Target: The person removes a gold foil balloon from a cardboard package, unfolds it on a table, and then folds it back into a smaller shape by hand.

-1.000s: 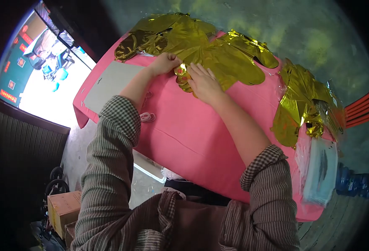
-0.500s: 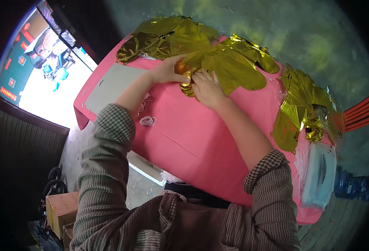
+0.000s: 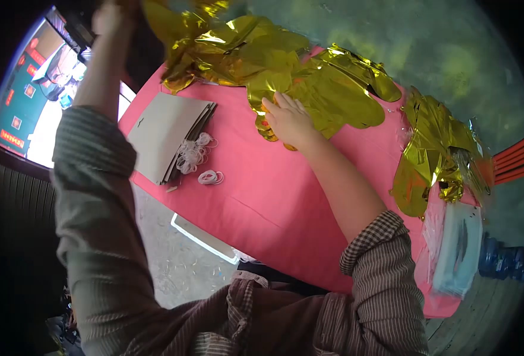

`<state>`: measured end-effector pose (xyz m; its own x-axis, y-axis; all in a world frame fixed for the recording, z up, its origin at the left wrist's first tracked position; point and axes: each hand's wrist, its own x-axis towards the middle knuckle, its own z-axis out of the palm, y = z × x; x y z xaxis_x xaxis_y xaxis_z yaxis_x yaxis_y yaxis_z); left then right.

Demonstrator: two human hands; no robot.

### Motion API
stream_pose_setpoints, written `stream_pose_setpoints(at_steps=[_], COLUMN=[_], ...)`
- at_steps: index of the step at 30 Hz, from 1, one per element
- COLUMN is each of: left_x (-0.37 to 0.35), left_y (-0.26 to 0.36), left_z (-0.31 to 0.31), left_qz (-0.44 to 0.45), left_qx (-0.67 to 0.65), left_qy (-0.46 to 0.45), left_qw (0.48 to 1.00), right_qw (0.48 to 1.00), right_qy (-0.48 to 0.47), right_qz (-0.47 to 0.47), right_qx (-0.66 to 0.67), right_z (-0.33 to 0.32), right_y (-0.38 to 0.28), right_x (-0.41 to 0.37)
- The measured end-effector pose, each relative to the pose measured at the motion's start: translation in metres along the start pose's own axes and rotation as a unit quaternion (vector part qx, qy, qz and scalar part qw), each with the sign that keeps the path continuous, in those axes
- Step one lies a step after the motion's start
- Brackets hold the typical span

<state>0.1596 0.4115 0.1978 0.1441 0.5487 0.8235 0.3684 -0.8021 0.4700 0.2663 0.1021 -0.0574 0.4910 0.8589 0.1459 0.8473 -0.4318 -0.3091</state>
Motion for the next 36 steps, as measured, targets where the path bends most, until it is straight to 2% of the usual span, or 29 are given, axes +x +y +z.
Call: stream_pose_setpoints(at_steps=[1,2,3,6,9,10,11,12,13,14,15,16,17,18,19,21,22,23,24,25,26,27,29,30,32,34,35,36], left_x=[0.02,0.039,0.041,0.047,0.036,0.013,-0.032,-0.063,-0.088,-0.128,-0.156,-0.182,-0.211,-0.233,-0.256,-0.302,-0.318,-0.331,-0.343,-0.354,-0.359,-0.353,-0.346,-0.339,-0.342,-0.347,-0.348,-0.353], left_y=[0.018,0.044,0.052,0.07,0.098,0.109,0.124,0.118,0.118,0.175,0.159,0.166,0.17,0.179,0.188,0.2,0.213,0.223,0.224,0.224,0.225,0.224,0.21,0.202,0.155,0.127,0.121,0.115], left_z=[-0.018,-0.03,-0.028,-0.028,-0.034,-0.032,-0.038,-0.033,-0.035,-0.072,-0.054,-0.06,-0.061,-0.072,-0.082,-0.089,-0.094,-0.1,-0.106,-0.11,-0.112,-0.115,-0.107,-0.104,-0.074,-0.077,-0.085,-0.097], left_qz=[-0.11,-0.275,-0.275,-0.059,0.157,0.177,0.195,0.188,0.178,0.072,0.267,0.271,0.302,0.289,0.275,0.301,0.321,0.339,0.339,0.306,0.268,0.227,0.207,0.216,0.303,0.379,0.384,0.359], left_qx=[-0.244,-0.521,-0.521,-0.439,-0.323,-0.353,-0.38,-0.253,-0.121,-0.15,-0.221,-0.252,-0.259,-0.224,-0.188,-0.23,-0.186,-0.144,-0.147,-0.289,-0.424,-0.453,-0.406,-0.308,-0.255,-0.144,-0.146,-0.126], left_qy=[0.029,0.147,0.146,0.044,-0.051,-0.15,-0.246,-0.271,-0.291,-0.442,-0.396,-0.456,-0.454,-0.514,-0.574,-0.618,-0.658,-0.695,-0.694,-0.673,-0.639,-0.662,-0.631,-0.618,-0.534,-0.445,-0.446,-0.473], left_qw=[0.963,0.794,0.795,0.896,0.932,0.906,0.87,0.91,0.932,0.882,0.85,0.81,0.797,0.776,0.748,0.689,0.655,0.618,0.618,0.608,0.583,0.552,0.627,0.691,0.747,0.798,0.795,0.795], right_qw=[1.0,1.0,1.0,0.999,1.0,1.0,0.998,0.992,0.992,0.98,0.933,0.934,0.762,0.473,0.474,0.498,0.499,0.615,0.719,0.721,0.771,0.813,0.797,0.79,0.797,0.854,0.888,0.911], right_qy=[0.001,-0.005,-0.013,-0.03,-0.003,0.001,0.056,0.111,0.114,0.113,0.108,0.111,-0.061,-0.224,-0.221,-0.085,-0.084,-0.068,-0.052,-0.05,-0.074,-0.097,-0.084,-0.06,-0.054,-0.061,-0.045,-0.058], right_qz=[0.002,0.002,0.002,0.014,0.001,0.001,-0.024,-0.05,-0.049,-0.043,-0.039,-0.038,-0.062,-0.077,-0.073,0.18,0.18,0.178,0.173,0.172,0.186,0.2,0.224,0.243,0.261,0.262,0.274,0.299], right_qx=[0.002,0.004,0.004,-0.005,-0.005,-0.008,-0.013,-0.02,-0.027,0.16,0.342,0.337,0.642,0.849,0.849,0.844,0.844,0.765,0.672,0.669,0.605,0.538,0.554,0.559,0.543,0.446,0.366,0.279], right_z=[-0.002,-0.003,-0.004,-0.006,-0.003,-0.001,0.0,-0.002,-0.011,-0.022,-0.035,-0.051,-0.069,-0.083,-0.096,-0.116,-0.111,-0.102,-0.102,-0.106,-0.111,-0.116,-0.12,-0.121,-0.123,-0.122,-0.115,-0.128], right_y=[0.0,0.0,-0.001,-0.004,-0.003,-0.002,-0.001,0.002,0.007,0.013,0.02,0.036,0.056,0.063,0.054,0.033,0.038,0.052,0.06,0.067,0.069,0.074,0.085,0.09,0.1,0.107,0.119,0.104], right_x=[0.0,0.0,0.0,0.001,-0.001,-0.003,-0.005,-0.008,-0.013,-0.02,-0.029,-0.045,-0.067,-0.085,-0.104,-0.14,-0.154,-0.169,-0.183,-0.196,-0.208,-0.218,-0.236,-0.245,-0.257,-0.269,-0.274,-0.273])
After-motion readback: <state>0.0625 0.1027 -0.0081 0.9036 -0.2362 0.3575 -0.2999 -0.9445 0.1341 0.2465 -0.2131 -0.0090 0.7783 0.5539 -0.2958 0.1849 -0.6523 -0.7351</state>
